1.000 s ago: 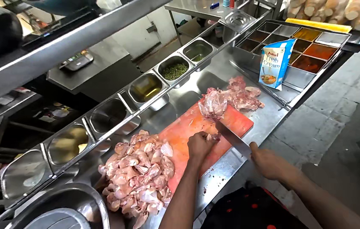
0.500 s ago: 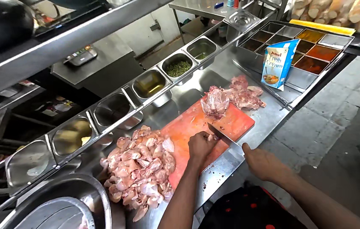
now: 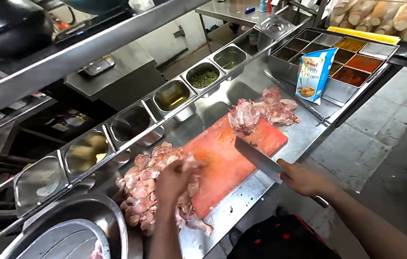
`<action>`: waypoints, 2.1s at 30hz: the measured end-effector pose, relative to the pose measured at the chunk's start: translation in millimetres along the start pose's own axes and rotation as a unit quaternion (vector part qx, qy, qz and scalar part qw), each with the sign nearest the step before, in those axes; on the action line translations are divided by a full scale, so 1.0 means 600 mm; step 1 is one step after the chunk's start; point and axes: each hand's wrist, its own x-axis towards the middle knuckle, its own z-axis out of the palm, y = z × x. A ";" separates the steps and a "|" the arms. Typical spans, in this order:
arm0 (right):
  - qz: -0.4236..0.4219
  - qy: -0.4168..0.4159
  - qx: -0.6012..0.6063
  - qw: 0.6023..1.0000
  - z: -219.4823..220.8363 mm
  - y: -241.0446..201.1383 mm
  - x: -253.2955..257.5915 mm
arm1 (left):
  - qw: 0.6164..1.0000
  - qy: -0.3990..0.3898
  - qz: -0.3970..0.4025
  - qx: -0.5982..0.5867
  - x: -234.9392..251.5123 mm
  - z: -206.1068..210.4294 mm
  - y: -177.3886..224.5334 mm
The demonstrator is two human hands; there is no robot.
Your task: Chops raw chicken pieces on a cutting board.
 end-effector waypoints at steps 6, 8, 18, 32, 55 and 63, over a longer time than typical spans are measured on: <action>0.062 -0.001 0.006 0.998 -0.068 0.067 0.018 | 0.984 0.048 -0.141 0.096 0.023 -0.082 -0.170; 0.085 0.079 -0.030 0.993 -0.086 0.083 0.022 | 0.982 0.059 -0.139 0.112 0.024 -0.081 -0.157; 0.075 0.187 0.166 0.965 -0.015 0.159 -0.021 | 0.988 -0.086 0.116 0.059 0.137 0.106 0.167; 0.092 0.294 0.204 0.929 0.108 0.336 -0.171 | 0.943 -0.180 0.222 0.169 0.161 0.248 0.240; 0.003 0.241 0.138 0.961 0.086 0.331 -0.142 | 0.902 -0.197 0.258 0.285 0.255 0.212 0.367; -0.041 0.211 0.109 0.971 0.039 0.289 -0.102 | 0.952 -0.148 0.151 0.222 0.120 0.134 0.290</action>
